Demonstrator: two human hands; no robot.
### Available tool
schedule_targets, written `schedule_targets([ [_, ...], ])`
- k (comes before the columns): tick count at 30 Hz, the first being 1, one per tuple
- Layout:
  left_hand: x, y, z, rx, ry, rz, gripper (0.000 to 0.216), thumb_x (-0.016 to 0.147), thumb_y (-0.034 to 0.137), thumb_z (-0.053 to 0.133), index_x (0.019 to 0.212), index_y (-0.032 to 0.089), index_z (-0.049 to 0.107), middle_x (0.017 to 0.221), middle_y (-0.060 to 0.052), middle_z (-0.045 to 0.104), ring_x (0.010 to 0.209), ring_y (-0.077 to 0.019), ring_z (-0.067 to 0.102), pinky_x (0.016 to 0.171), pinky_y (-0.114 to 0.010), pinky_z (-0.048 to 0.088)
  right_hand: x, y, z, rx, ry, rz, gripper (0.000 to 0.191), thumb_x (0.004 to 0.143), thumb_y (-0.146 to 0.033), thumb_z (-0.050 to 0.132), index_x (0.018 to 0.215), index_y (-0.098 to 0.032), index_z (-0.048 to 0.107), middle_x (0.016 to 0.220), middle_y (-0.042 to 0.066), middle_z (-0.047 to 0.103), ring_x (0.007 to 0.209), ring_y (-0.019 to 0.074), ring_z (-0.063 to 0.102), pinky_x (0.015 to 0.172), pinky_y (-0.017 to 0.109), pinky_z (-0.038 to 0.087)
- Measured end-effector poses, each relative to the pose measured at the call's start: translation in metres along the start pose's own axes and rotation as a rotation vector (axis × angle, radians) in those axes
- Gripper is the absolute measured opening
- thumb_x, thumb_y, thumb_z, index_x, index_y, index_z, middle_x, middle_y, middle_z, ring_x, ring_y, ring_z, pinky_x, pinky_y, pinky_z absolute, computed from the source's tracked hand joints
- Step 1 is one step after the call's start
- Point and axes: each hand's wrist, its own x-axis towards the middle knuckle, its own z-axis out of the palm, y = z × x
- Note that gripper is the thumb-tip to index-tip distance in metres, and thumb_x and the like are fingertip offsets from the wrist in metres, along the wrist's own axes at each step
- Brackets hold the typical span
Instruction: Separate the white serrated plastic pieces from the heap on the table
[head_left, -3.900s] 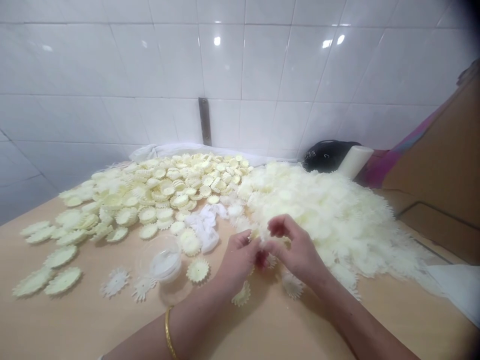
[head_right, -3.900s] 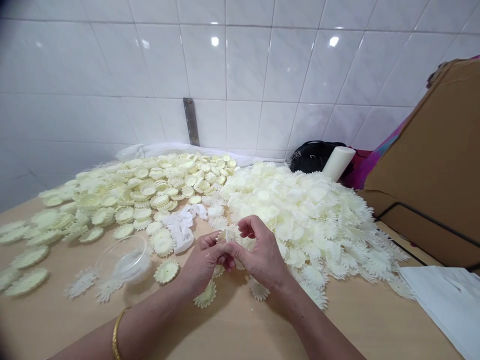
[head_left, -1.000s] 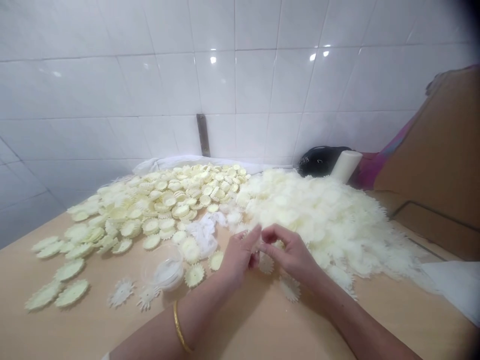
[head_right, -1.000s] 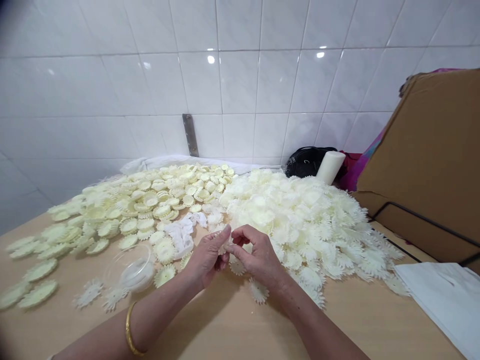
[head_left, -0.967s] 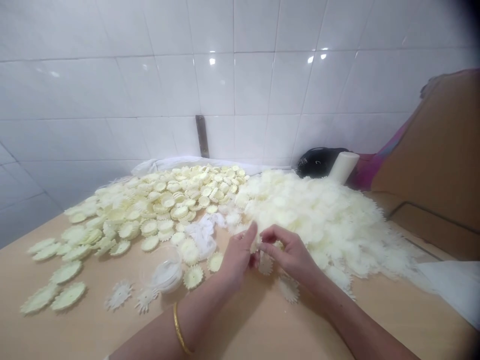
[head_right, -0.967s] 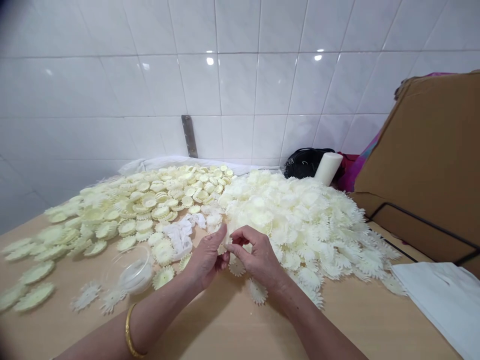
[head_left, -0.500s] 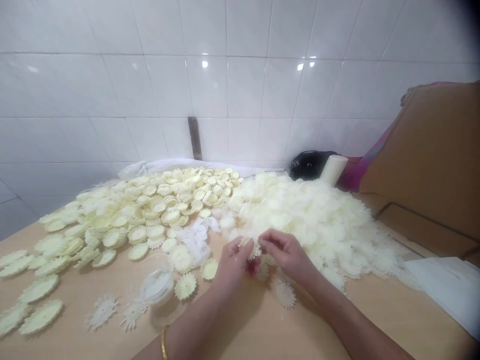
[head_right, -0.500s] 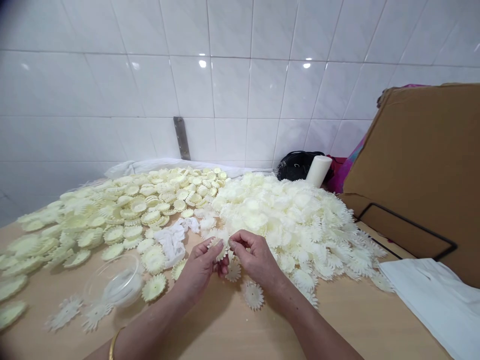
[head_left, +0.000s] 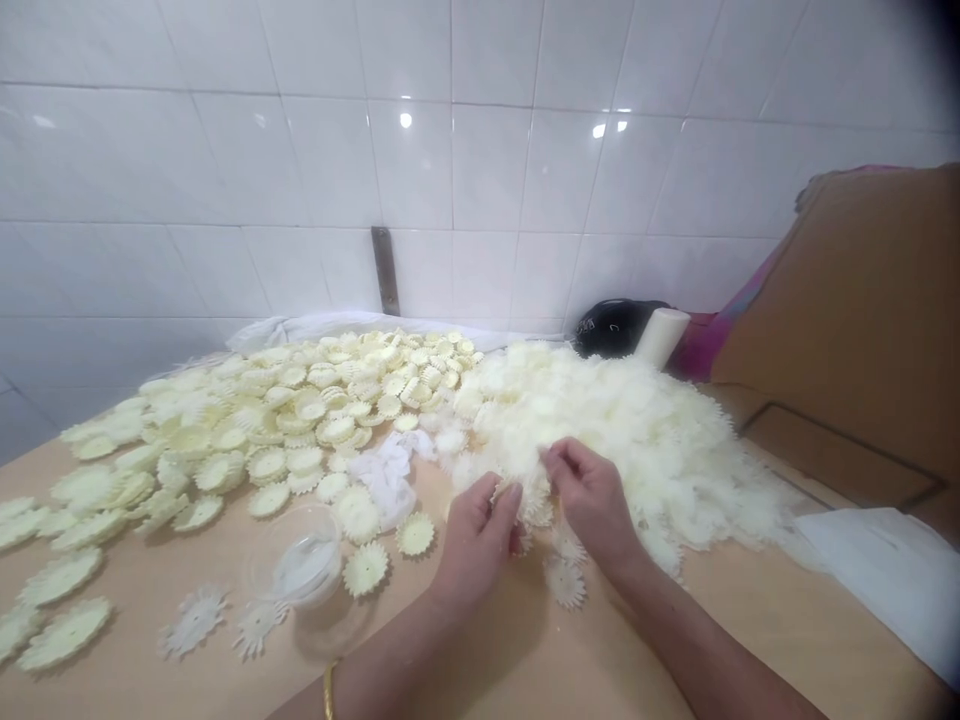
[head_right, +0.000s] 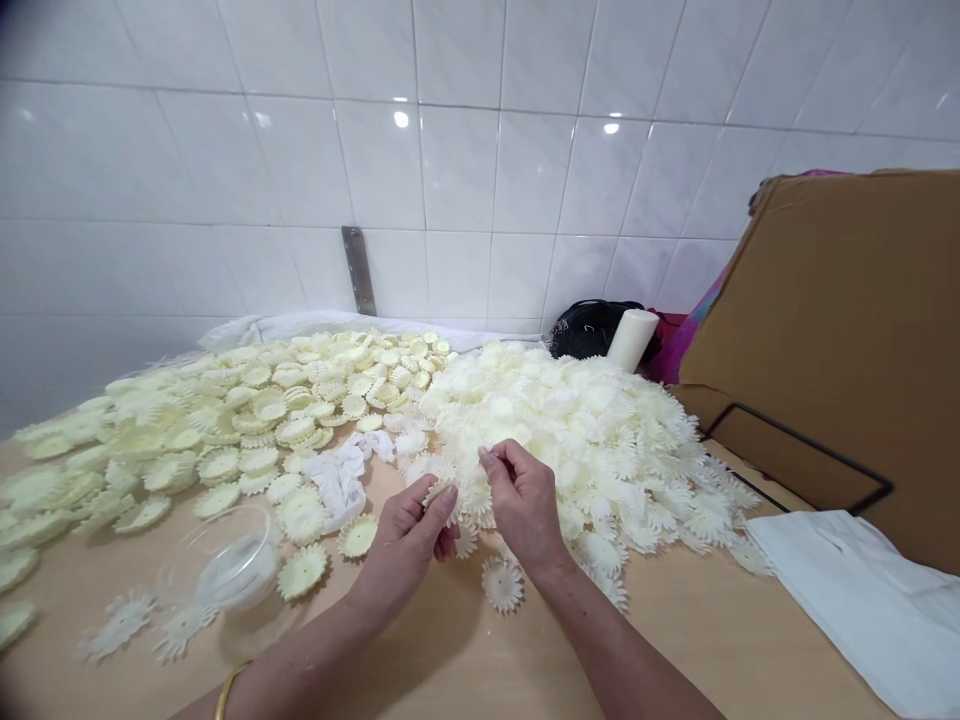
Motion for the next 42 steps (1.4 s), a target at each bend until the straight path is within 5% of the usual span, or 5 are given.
schedule_targets([
  [16,-0.014,0.016,0.013,0.052,0.037,0.049,0.031,0.080,0.041,0.043,0.058,0.020,0.034,0.046,0.004,0.039,0.044,-0.0096,0.041,0.045,-0.022,0.032,-0.002,0.000,0.011,-0.266,0.195,-0.162,0.030,0.087,-0.031,0.029,0.059,-0.021,0.027,0.053,-0.004,0.033,0.048,0.0106,0.030,0.044,0.024,0.027],
  [23,-0.030,0.012,0.013,0.209,-0.055,0.216,0.031,0.081,0.035,0.042,0.054,0.019,0.039,0.047,0.002,0.040,0.045,-0.0100,0.038,0.047,-0.024,0.028,0.022,0.014,-0.023,-0.358,0.393,-0.045,0.031,0.087,-0.034,0.032,0.058,-0.021,0.031,0.049,-0.003,0.036,0.047,0.0120,0.035,0.046,0.025,0.028],
  [28,-0.019,0.007,0.009,0.025,-0.014,0.047,0.026,0.082,0.038,0.040,0.065,0.019,0.045,0.056,0.001,0.048,0.053,-0.0111,0.044,0.052,-0.022,0.032,0.021,0.014,-0.026,-0.315,0.118,-0.137,0.032,0.086,-0.033,0.033,0.057,-0.020,0.033,0.052,-0.003,0.036,0.049,0.0111,0.036,0.047,0.023,0.029],
  [33,-0.017,0.002,0.009,0.000,-0.119,-0.042,0.031,0.079,0.041,0.043,0.059,0.018,0.045,0.050,0.002,0.045,0.048,-0.0097,0.041,0.049,-0.022,0.031,0.020,0.015,-0.024,-0.242,-0.043,-0.055,0.026,0.082,-0.031,0.038,0.061,-0.018,0.044,0.052,-0.003,0.038,0.051,0.0111,0.039,0.050,0.023,0.032],
  [42,-0.006,0.006,0.000,-0.039,-0.021,-0.115,0.034,0.071,0.043,0.054,0.050,0.018,0.043,0.037,0.004,0.039,0.038,-0.0082,0.036,0.044,-0.022,0.030,0.020,0.007,-0.028,-0.036,-0.249,0.038,0.019,0.076,-0.031,0.049,0.064,-0.016,0.053,0.058,-0.001,0.048,0.055,0.0116,0.043,0.055,0.024,0.036],
])
